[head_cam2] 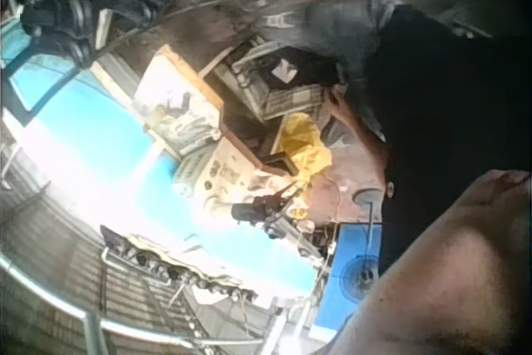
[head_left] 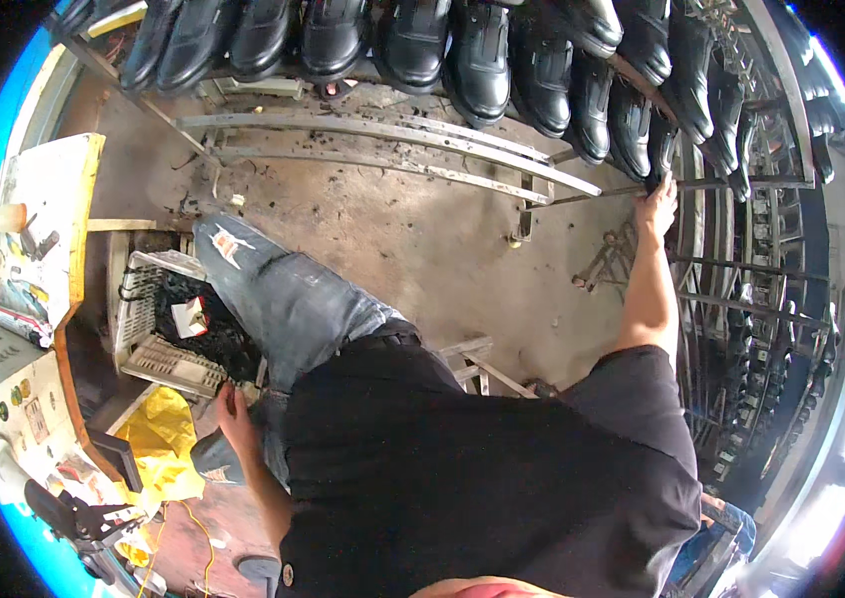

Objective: The recorder is using an industrial machine to press or stitch the soles and edges of black leather shoes.

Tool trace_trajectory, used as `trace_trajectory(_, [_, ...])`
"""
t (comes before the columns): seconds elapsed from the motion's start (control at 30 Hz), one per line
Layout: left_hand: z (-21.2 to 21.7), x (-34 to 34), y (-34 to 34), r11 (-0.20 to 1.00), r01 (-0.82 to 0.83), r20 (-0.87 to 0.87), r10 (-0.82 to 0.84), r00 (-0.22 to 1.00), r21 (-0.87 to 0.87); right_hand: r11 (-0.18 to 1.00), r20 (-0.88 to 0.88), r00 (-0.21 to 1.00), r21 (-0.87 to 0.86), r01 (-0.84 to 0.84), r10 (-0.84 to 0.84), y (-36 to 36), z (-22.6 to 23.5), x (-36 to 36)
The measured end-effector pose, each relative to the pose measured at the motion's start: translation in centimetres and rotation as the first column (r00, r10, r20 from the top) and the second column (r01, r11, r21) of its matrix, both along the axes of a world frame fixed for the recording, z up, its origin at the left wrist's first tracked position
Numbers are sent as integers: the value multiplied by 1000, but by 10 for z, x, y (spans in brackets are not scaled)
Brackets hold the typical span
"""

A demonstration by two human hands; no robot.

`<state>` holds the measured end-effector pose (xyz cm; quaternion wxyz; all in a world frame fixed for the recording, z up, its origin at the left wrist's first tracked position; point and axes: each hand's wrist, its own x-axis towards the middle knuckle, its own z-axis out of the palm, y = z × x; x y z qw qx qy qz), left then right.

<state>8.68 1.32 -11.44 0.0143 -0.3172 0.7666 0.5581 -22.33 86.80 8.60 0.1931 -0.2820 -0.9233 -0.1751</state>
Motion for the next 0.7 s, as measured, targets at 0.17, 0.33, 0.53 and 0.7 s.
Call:
trace_trajectory(0.17, [23, -24, -1, 998, 54, 40, -55, 998, 17, 980, -128, 976, 122, -160, 176, -15, 49, 25])
trace_trajectory(0.33, [40, -34, 9, 991, 38, -114, -23, 993, 128, 905, -234, 880, 213, -367, 412, -176, 151, 46])
trace_trajectory(0.53, [104, -67, 47, 887, 177, -292, -50, 955, 426, 202, -450, 490, -549, -811, 747, -382, 163, 85])
trace_trajectory(0.7, [148, -42, 28, 593, 253, -499, 298, 814, 765, -672, -698, 536, -681, -291, 476, -514, 45, 63])
